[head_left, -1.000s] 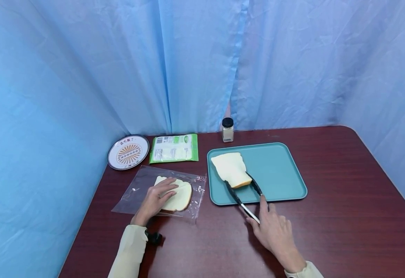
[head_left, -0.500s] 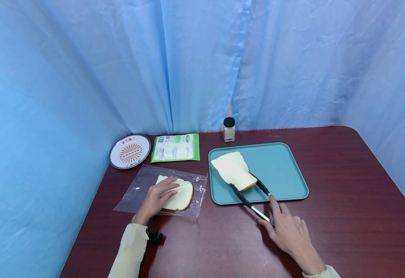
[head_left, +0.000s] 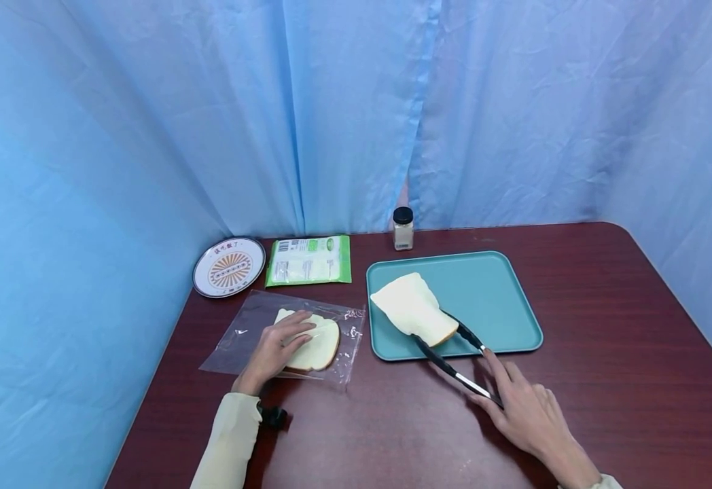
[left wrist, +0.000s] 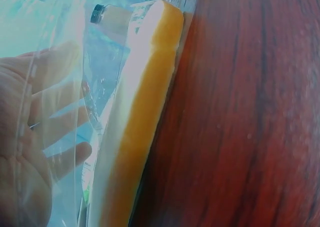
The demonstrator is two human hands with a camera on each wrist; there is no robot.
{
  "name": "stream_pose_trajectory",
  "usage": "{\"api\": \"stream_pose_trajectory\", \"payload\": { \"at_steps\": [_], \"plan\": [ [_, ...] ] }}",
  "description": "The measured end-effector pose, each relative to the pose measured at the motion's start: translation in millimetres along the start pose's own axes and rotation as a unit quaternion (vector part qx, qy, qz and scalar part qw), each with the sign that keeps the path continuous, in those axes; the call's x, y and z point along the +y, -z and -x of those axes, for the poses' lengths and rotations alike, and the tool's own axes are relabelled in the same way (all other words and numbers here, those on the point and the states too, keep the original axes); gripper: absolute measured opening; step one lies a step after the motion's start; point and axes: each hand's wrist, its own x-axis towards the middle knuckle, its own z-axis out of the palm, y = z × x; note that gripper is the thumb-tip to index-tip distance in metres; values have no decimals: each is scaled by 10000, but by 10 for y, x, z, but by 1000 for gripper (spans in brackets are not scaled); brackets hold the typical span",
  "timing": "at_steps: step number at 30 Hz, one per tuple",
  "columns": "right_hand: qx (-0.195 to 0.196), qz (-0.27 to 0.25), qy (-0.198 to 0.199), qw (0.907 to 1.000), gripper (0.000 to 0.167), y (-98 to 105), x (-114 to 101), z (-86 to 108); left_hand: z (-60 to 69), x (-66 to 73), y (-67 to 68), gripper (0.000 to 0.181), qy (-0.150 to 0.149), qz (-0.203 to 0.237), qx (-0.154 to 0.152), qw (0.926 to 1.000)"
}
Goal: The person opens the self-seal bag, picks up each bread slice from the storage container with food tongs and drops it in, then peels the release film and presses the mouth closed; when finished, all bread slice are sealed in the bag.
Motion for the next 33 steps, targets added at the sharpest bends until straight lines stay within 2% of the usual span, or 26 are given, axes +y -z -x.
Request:
{"api": "stream_pose_trajectory", "payload": {
  "at_steps": [10,25,33],
  "plan": [
    [305,141,672,9972,82,9,194,44,8,12,10,25,81,92,-1,9999],
    [263,16,1319,9909,83,95,454,41,13,17,17,26,167,94,-46,9998],
    [365,-54,1783,9833,82,137,540,0,3,23,23,25,87,89,-62,9999]
  ]
}}
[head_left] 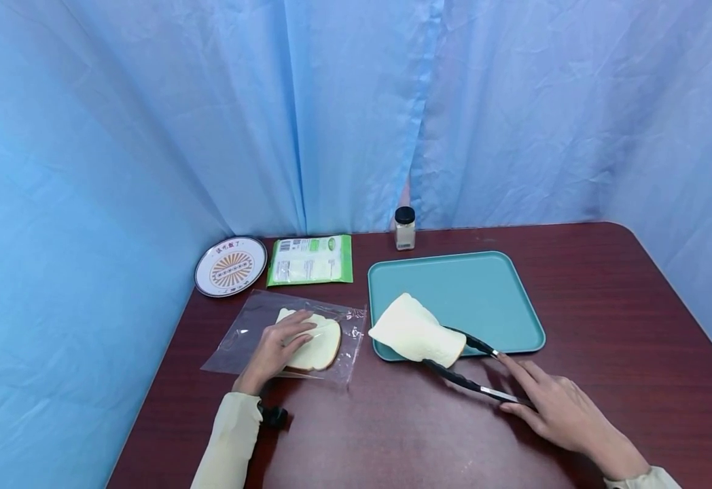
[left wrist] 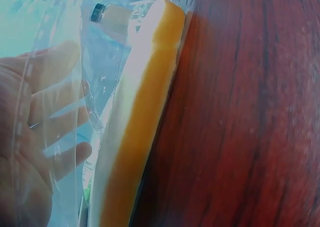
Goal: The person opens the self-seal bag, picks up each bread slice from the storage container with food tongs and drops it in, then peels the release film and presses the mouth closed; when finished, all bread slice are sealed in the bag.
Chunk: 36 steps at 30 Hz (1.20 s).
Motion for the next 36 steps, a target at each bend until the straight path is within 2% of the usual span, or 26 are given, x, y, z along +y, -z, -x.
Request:
{"api": "stream_pose_trajectory", "payload": {
  "at_steps": [7,22,29,32,36],
  "plan": [
    [-117,-210,337,9991,81,-4,21,-65,-4,6,9,25,-45,14,18,10000],
    [-383,-420,729,9957,84,-38,-41,-232,15,-4,9,27,-305,-49,194,9993],
    [-435,-328,935,9941,82,-57,-86,-304,29,-35,-6,24,-599,-157,314,9976],
    [-485,-286,922,9942,81,-74,-107,-344,24,-20,8,24,-569,-89,273,9980],
    [-549,-224,890,9943,80,-105,-130,-393,17,1,33,26,-357,9,123,9993]
  ]
}}
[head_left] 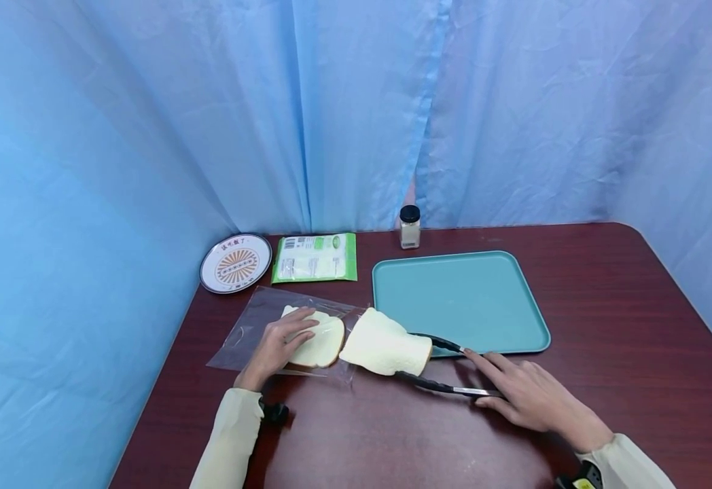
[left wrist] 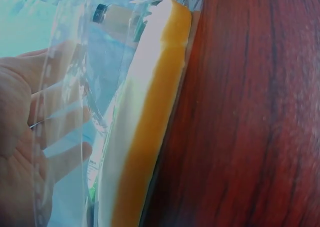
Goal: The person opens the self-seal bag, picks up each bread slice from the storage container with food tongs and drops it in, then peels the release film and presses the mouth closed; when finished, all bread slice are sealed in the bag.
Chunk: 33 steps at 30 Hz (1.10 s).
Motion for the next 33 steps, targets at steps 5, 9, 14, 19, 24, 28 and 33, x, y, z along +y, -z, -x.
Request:
{"api": "stream_pose_trajectory", "payload": {
  "at_steps": [5,9,14,19,24,28,33],
  "plan": [
    [12,51,43,10000,81,-42,-11,-50,-5,-5,-1,26,70,-54,-29,10000],
    [-21,73,59,10000,81,-69,-29,-80,-8,-3,-3,26,53,-52,-12,10000],
    [-140,108,14,9998,80,-91,-58,-110,-11,14,4,26,203,-16,-77,9998],
    [-186,109,27,9998,80,-106,-88,-142,-14,21,0,27,163,-40,-47,9998],
    [-267,37,13,9996,81,-116,-124,-186,-15,10,-2,28,64,-29,5,10000],
    [-270,43,69,9996,82,-134,-144,-217,-13,4,1,27,43,-32,21,10000],
    [-318,81,89,9994,81,-141,-160,-255,-12,7,5,28,111,-79,-11,9999]
  ]
}}
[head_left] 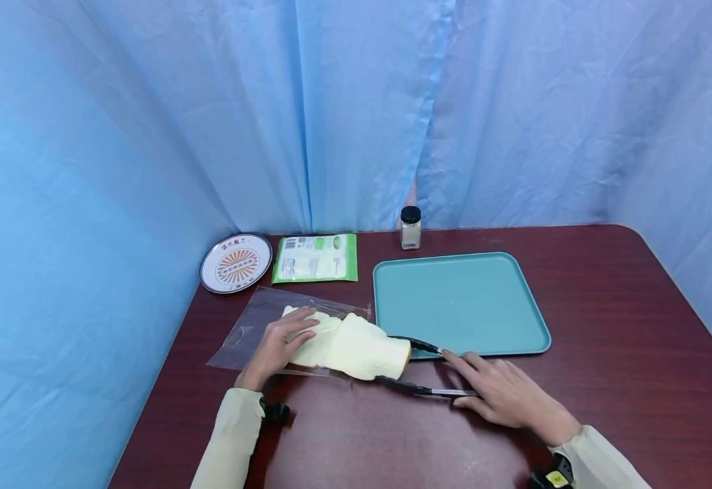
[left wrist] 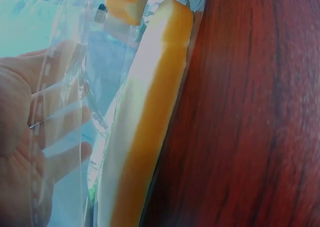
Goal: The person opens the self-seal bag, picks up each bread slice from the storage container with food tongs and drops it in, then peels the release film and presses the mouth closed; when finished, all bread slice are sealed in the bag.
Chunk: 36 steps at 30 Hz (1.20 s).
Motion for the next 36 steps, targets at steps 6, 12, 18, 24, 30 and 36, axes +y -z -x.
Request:
{"api": "stream_pose_trajectory", "payload": {
  "at_steps": [6,12,18,24,30,36],
  "plan": [
    [-98,9,66,9999,80,-16,-4,-61,-3,-4,-11,28,-37,6,-1,10000],
    [-232,-34,167,9996,77,-16,-6,-160,-3,-15,-2,28,-60,8,-5,10000],
    [-265,41,233,9994,76,-9,-31,-247,3,-12,5,28,-40,6,-19,10000],
    [-355,5,256,9990,76,-12,-53,-325,7,1,15,28,-15,65,-17,10000],
    [-398,-66,276,9988,76,-30,-77,-400,0,8,13,27,-42,35,-18,10000],
    [-350,-60,328,9988,76,-46,-97,-455,2,-2,13,27,-153,71,20,9999]
  ]
}}
